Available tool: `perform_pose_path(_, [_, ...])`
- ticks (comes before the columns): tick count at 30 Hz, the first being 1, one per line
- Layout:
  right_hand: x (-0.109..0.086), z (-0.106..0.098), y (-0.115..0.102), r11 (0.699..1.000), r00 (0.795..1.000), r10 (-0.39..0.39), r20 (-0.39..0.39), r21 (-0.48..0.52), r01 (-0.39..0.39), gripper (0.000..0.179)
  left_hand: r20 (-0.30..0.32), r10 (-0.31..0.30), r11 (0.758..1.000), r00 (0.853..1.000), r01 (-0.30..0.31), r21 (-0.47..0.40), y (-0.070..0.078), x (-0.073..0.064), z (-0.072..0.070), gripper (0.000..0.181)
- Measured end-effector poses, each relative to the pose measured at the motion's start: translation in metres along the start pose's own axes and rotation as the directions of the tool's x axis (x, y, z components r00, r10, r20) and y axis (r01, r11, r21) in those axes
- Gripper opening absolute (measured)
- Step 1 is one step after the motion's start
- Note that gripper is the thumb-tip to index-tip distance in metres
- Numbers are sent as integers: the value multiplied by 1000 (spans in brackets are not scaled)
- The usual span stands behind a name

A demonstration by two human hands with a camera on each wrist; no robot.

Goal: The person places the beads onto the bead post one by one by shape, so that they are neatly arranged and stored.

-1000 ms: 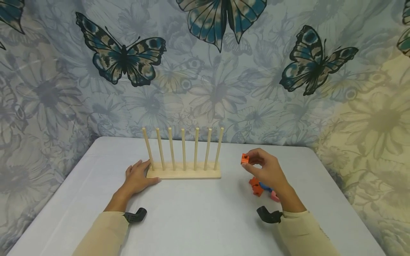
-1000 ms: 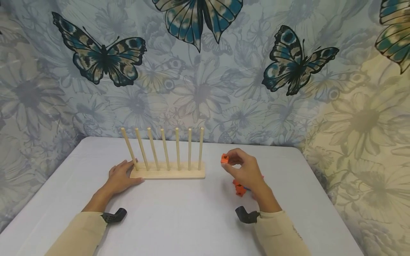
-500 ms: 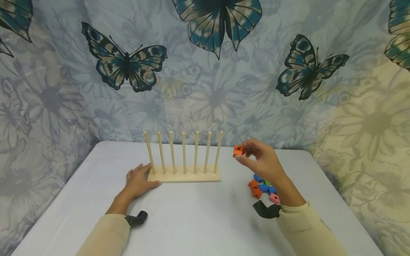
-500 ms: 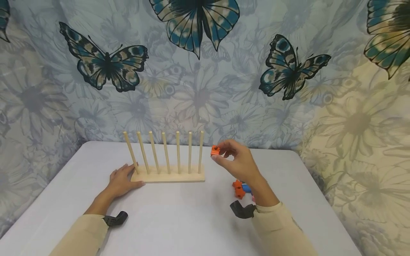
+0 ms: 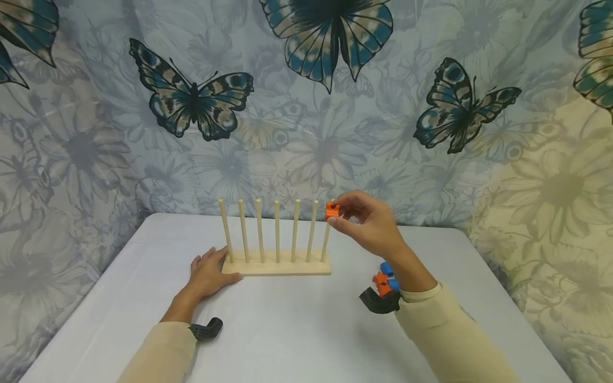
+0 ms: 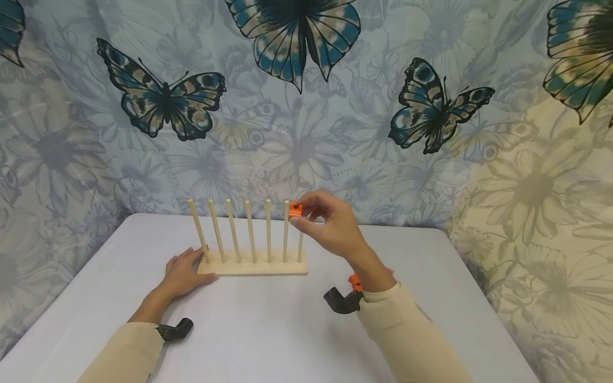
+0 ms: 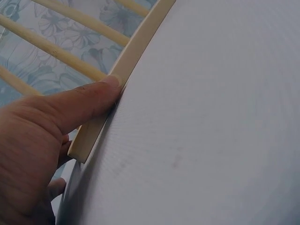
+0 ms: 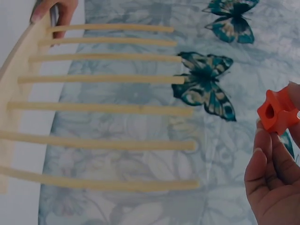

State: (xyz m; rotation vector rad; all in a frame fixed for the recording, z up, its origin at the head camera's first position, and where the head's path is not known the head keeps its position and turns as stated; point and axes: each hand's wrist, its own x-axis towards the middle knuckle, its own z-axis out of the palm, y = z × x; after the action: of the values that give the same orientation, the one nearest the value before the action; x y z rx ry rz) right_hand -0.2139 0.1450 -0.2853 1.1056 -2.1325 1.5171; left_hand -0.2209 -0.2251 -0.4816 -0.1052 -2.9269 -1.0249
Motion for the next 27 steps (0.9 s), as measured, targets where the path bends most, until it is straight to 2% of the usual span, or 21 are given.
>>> perform_pose_path(11, [38,26,-7,997,999,-35,21,76,33,22,-8,6,1000,1000,-6,-9,1,-1,0,94])
perform_pose_path(22, [69,68,-4,974,995,61,82,211,-78,23,-8,22,1000,1000,-22,-11,2,-1,-1,95])
perform_pose_path(27, [83,89,-3,974,993,54,107,213,-76,22,-15,26,1000,1000,-26,-2,2,-2,-2,94])
